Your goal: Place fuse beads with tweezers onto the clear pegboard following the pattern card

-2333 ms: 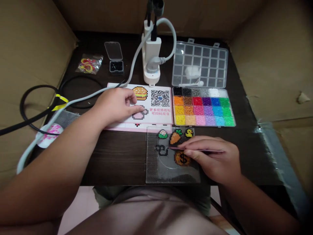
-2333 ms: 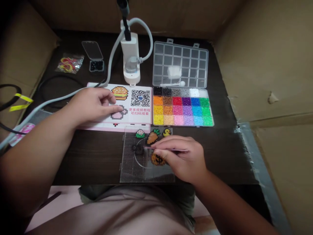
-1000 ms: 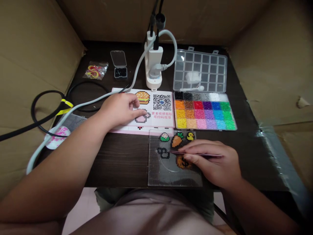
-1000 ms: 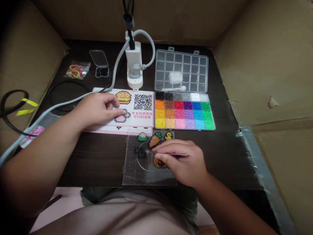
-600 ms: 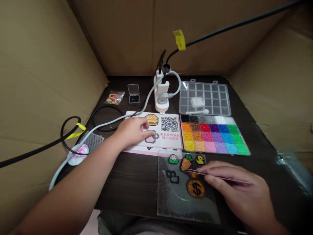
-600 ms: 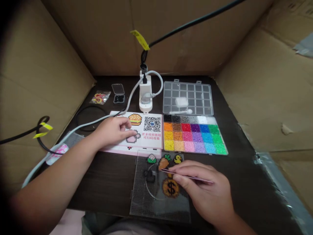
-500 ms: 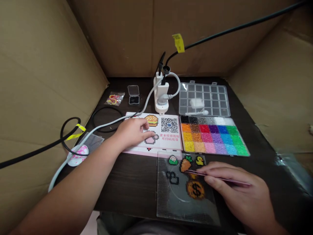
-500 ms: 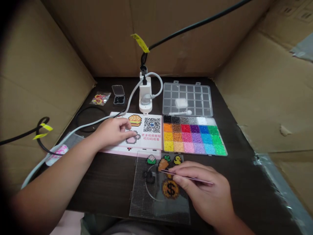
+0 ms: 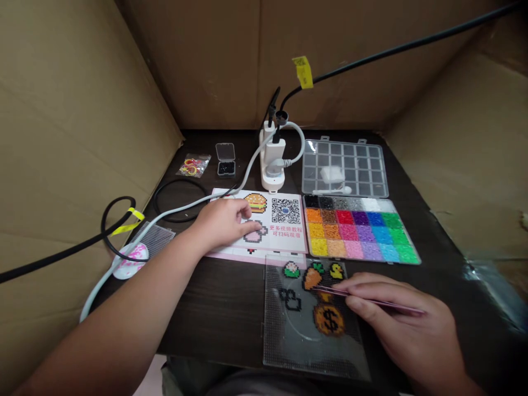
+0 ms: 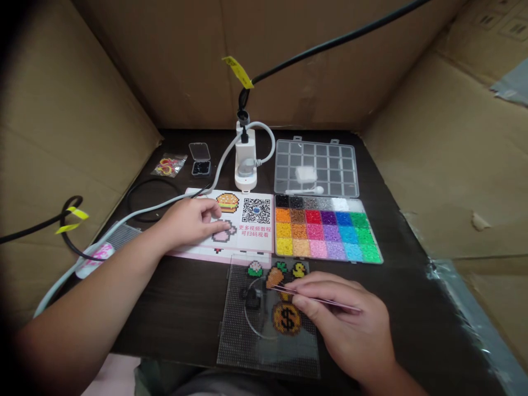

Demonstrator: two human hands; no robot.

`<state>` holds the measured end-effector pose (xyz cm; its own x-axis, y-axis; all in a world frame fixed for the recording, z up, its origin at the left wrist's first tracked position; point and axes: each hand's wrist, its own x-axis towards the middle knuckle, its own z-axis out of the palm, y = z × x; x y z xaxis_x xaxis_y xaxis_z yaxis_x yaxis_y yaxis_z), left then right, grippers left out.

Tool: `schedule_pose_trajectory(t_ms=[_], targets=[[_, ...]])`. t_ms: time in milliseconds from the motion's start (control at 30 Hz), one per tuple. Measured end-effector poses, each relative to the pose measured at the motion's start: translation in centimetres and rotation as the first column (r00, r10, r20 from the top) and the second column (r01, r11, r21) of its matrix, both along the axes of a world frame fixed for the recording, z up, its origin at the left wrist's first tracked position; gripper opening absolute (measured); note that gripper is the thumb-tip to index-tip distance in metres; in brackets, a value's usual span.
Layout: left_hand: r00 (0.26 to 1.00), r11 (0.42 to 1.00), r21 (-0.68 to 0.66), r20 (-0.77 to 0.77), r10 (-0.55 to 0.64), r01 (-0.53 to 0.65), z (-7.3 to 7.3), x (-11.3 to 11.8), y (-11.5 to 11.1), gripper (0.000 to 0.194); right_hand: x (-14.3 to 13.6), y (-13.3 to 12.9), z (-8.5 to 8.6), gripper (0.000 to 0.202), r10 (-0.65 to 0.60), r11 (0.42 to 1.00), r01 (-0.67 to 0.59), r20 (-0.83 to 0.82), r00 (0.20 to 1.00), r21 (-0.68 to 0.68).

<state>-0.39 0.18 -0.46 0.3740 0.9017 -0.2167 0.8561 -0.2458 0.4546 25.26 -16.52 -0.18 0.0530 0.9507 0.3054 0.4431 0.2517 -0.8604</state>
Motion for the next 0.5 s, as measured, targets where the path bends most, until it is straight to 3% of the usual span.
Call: schedule_pose_trajectory(t_ms=[500], targets=[[0.991,0.995,-0.095,0.130,0.032,-0.020,-0.55,-0.42,0.21,0.030,0.96,0.07,-0.55,0.016,-0.067,0.997,0.066,0.015,0.998,0.043]])
